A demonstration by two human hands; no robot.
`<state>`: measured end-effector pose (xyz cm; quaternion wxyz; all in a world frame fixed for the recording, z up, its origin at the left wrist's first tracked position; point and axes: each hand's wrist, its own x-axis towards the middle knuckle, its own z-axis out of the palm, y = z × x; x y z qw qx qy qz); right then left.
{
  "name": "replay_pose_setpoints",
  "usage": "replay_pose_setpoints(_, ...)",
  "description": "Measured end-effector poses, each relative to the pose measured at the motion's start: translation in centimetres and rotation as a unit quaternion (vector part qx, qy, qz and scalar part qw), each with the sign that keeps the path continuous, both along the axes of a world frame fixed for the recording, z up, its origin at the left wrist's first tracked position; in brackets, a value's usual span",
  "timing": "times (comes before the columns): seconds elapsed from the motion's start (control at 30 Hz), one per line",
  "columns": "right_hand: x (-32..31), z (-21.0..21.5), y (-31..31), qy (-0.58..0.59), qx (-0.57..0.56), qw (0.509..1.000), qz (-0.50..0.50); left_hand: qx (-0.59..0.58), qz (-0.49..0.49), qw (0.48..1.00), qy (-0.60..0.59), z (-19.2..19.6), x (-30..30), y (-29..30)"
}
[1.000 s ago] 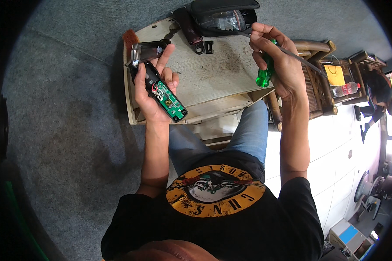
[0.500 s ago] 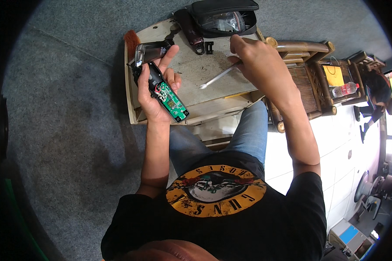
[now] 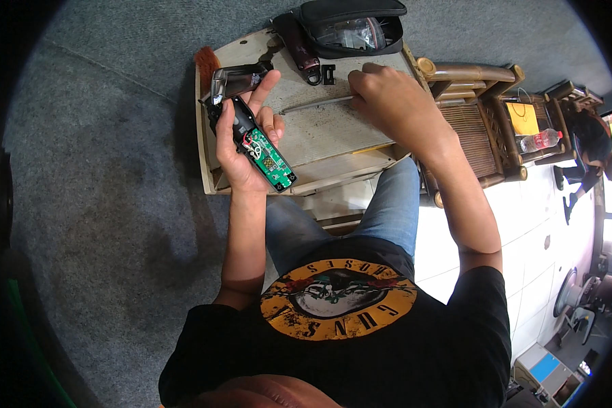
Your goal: The person uses a screwdriver to remove screws from a hair clipper and then pulls the plastic casing apart to reveal the internal circuit board.
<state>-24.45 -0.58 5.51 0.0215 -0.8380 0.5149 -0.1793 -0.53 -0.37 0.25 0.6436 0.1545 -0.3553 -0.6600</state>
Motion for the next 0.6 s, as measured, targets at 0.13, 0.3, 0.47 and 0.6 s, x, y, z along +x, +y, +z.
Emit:
replay_pose_setpoints(0.13, 0.6, -0.7, -0.6, -0.01, -0.019, 1.0, -0.019, 0.004, 0.0, 1.0, 0.0, 0.0, 0.0, 0.0)
replay_pose_setpoints(0.3, 0.7, -1.6, -1.0, -0.037, -0.04, 0.998, -0.042, 0.008, -0.001, 1.0, 0.001, 0.3, -0.2, 0.1)
replay_pose_setpoints(0.47, 1.0, -1.9, -0.3, -0.068, -0.065, 0.994, -0.057, 0.009, 0.0, 1.0, 0.0, 0.2, -0.1, 0.2)
replay_pose_setpoints(0.6, 0.7, -2.0, -0.3, -0.08, -0.055, 0.994, -0.056, 0.008, -0.014, 1.0, 0.01, 0.2, -0.1, 0.2)
